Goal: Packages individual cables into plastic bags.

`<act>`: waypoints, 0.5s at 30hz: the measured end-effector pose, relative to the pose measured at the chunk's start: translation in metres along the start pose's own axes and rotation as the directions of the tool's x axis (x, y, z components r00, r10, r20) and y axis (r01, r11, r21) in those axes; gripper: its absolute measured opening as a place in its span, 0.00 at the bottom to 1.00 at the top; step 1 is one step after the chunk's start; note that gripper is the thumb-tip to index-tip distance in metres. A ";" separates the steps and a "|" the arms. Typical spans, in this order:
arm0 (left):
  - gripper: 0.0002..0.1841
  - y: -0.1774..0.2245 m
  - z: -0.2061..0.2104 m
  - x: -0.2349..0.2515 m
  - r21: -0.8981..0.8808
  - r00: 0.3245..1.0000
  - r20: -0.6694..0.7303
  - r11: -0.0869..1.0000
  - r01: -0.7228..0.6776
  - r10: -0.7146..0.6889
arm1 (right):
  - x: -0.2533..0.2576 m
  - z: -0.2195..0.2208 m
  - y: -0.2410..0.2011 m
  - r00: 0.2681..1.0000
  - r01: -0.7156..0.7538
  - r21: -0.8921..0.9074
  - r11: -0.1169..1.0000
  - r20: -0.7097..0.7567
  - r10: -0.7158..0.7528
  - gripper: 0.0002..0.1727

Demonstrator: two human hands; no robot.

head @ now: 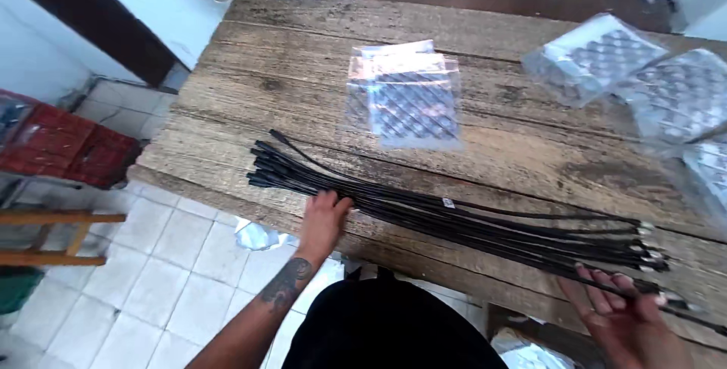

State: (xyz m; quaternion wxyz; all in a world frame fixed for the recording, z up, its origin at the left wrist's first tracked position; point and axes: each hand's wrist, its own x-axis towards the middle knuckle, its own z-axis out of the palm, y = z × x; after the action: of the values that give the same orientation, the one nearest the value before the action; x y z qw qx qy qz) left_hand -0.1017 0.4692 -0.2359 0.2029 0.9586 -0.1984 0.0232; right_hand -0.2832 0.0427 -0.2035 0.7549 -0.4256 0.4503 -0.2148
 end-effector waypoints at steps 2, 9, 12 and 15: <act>0.12 0.017 0.003 -0.003 -0.270 0.976 0.110 0.939 0.212 -0.188 | -0.005 0.009 0.010 0.998 -0.046 0.007 0.999 0.053 0.046 0.21; 0.38 -0.009 -0.051 0.033 -0.969 0.595 0.245 -0.175 0.173 -0.766 | 0.001 -0.003 -0.008 0.998 -0.053 -0.004 0.999 -0.018 0.053 0.17; 0.41 -0.023 -0.066 0.031 -0.975 0.701 0.224 -0.156 0.160 -0.678 | 0.008 -0.009 -0.013 1.000 -0.027 0.038 0.999 0.003 0.027 0.17; 0.38 -0.020 -0.076 0.033 -0.978 0.746 0.200 -0.174 0.114 -0.635 | 0.010 -0.010 -0.013 1.000 0.018 0.072 0.997 -0.021 -0.017 0.11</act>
State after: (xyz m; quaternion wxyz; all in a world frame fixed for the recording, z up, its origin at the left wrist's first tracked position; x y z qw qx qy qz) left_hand -0.0607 0.5039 -0.1701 0.8426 0.5034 0.1910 -0.0095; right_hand -0.2862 0.0244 -0.2001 0.7633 -0.3998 0.4462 -0.2417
